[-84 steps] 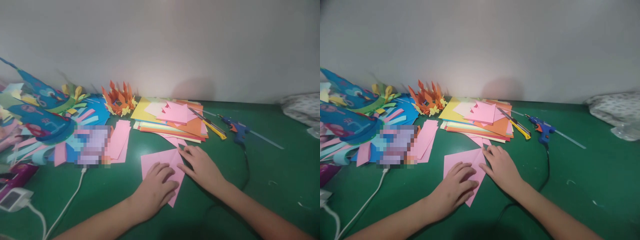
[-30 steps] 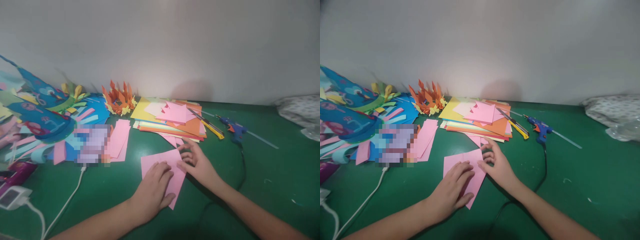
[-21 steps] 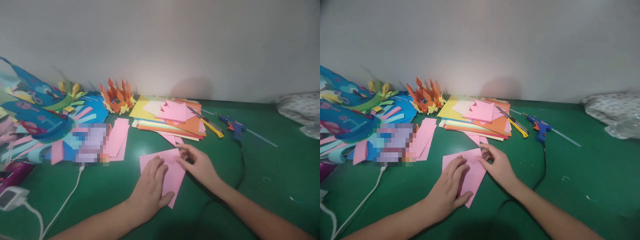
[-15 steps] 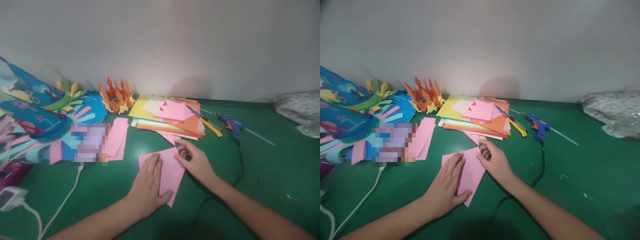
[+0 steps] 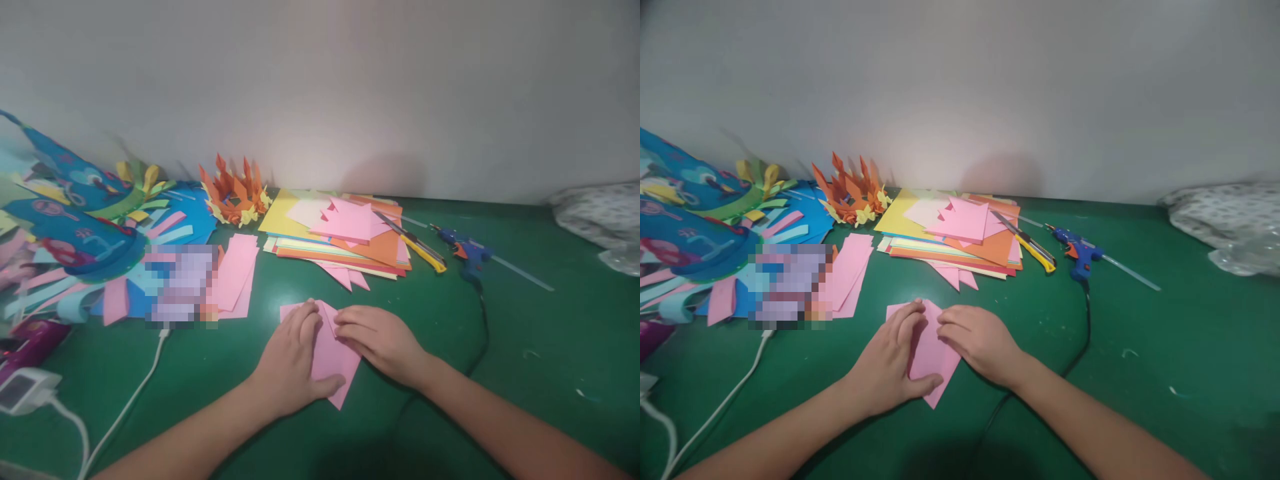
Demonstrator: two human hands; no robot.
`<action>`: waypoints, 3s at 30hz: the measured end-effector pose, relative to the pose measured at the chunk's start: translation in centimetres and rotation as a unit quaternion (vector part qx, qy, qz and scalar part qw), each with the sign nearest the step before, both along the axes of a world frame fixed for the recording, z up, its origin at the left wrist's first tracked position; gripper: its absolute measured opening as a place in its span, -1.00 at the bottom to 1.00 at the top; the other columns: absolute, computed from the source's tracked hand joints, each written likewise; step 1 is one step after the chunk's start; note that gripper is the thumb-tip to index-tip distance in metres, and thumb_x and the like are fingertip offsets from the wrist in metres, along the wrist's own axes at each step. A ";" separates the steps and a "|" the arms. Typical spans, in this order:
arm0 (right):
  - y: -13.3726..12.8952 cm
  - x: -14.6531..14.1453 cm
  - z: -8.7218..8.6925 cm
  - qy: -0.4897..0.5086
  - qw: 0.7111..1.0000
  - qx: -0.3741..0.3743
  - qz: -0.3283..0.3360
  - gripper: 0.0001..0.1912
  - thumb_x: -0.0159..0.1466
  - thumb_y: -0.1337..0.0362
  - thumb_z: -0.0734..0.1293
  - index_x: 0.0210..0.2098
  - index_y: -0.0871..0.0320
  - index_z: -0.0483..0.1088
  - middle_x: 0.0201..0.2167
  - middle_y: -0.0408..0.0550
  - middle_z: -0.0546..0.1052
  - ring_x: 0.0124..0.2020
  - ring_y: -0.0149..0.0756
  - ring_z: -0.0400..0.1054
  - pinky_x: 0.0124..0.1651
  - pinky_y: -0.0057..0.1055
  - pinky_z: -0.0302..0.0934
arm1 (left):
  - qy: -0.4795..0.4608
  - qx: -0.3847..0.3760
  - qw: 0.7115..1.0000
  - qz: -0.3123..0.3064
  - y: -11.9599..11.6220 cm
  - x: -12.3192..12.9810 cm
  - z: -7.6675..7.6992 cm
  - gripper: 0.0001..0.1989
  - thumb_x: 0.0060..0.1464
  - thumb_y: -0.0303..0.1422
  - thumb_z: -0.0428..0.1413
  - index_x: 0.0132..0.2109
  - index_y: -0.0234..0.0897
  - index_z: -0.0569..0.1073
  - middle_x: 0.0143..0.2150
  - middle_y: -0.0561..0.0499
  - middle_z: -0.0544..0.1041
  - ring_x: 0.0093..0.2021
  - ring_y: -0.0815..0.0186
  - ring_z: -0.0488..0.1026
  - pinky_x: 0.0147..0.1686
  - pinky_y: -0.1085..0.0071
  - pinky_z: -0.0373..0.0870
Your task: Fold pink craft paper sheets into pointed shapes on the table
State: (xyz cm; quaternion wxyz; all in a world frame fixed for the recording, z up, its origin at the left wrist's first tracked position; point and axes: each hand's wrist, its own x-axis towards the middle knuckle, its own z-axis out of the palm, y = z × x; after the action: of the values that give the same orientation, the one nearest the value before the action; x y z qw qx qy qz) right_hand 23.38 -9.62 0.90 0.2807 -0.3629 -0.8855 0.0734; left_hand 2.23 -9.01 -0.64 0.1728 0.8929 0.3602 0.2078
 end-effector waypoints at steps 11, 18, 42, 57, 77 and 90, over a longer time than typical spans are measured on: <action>0.2 -0.1 -0.7 -0.026 0.999 0.028 0.024 -0.69 0.38 0.35 0.08 -0.16 0.19 0.45 -0.12 0.01 0.54 -0.03 -0.26 0.39 0.02 -0.26 0.34 | 0.026 -0.004 1.000 -0.006 0.9 0.4 0.6 -0.21 -0.14 -0.08 0.20 0.14 -0.38 0.08 0.15 -0.35 0.26 0.22 -0.07 0.17 0.15 -0.03 0.19; 0.3 -0.2 -0.8 -0.030 0.998 0.033 0.036 -0.68 0.37 0.37 0.08 -0.12 0.21 0.45 -0.11 0.05 0.54 -0.03 -0.26 0.40 0.04 -0.24 0.34 | 0.046 -0.015 0.999 -0.018 1.1 0.5 0.8 -0.21 -0.08 -0.03 0.14 0.20 -0.36 0.11 0.20 -0.29 0.24 0.26 -0.03 0.12 0.19 0.04 0.11; 0.3 0.8 -0.7 -0.077 0.994 -0.032 0.070 -0.66 0.39 0.34 0.08 0.02 0.22 0.39 0.05 0.05 0.45 0.12 -0.20 0.28 0.12 -0.20 0.23 | 0.085 -0.017 0.996 -0.017 1.1 0.4 0.6 -0.16 -0.03 0.03 0.08 0.24 -0.47 0.09 0.24 -0.33 0.21 0.29 -0.04 0.07 0.23 0.03 0.08; 0.2 1.1 -1.1 -0.093 0.992 -0.039 0.080 -0.66 0.37 0.38 0.11 0.06 0.24 0.36 0.09 0.00 0.42 0.20 -0.16 0.18 0.21 -0.15 0.13 | 0.089 -0.020 0.996 -0.022 1.1 0.3 0.6 -0.15 0.00 0.01 0.08 0.25 -0.50 0.06 0.28 -0.36 0.13 0.31 -0.06 0.04 0.23 0.00 0.09; 0.1 1.0 -1.0 -0.116 0.990 -0.025 0.080 -0.66 0.37 0.38 0.12 0.07 0.23 0.35 0.09 0.01 0.41 0.18 -0.16 0.20 0.22 -0.14 0.13 | 0.059 -0.024 0.998 -0.024 1.0 0.3 0.8 -0.27 -0.03 -0.05 0.13 0.17 -0.40 0.16 0.25 -0.34 0.18 0.30 -0.06 0.04 0.22 -0.04 0.09; 0.3 0.6 0.2 -0.105 0.991 -0.018 0.080 -0.66 0.36 0.38 0.12 0.07 0.22 0.36 0.01 0.04 0.48 0.09 -0.20 0.28 0.10 -0.17 0.23 | 0.102 0.001 0.995 -0.009 0.9 0.4 1.3 -0.28 -0.04 0.03 0.11 0.13 -0.39 0.24 0.26 -0.31 0.20 0.30 -0.11 0.03 0.19 -0.06 0.10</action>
State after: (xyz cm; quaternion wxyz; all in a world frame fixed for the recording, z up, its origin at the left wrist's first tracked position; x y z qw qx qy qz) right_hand 24.00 -9.36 1.06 0.1726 -0.3019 -0.9347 0.0729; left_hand 2.65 -8.16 0.63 0.1361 0.9127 0.3678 0.1148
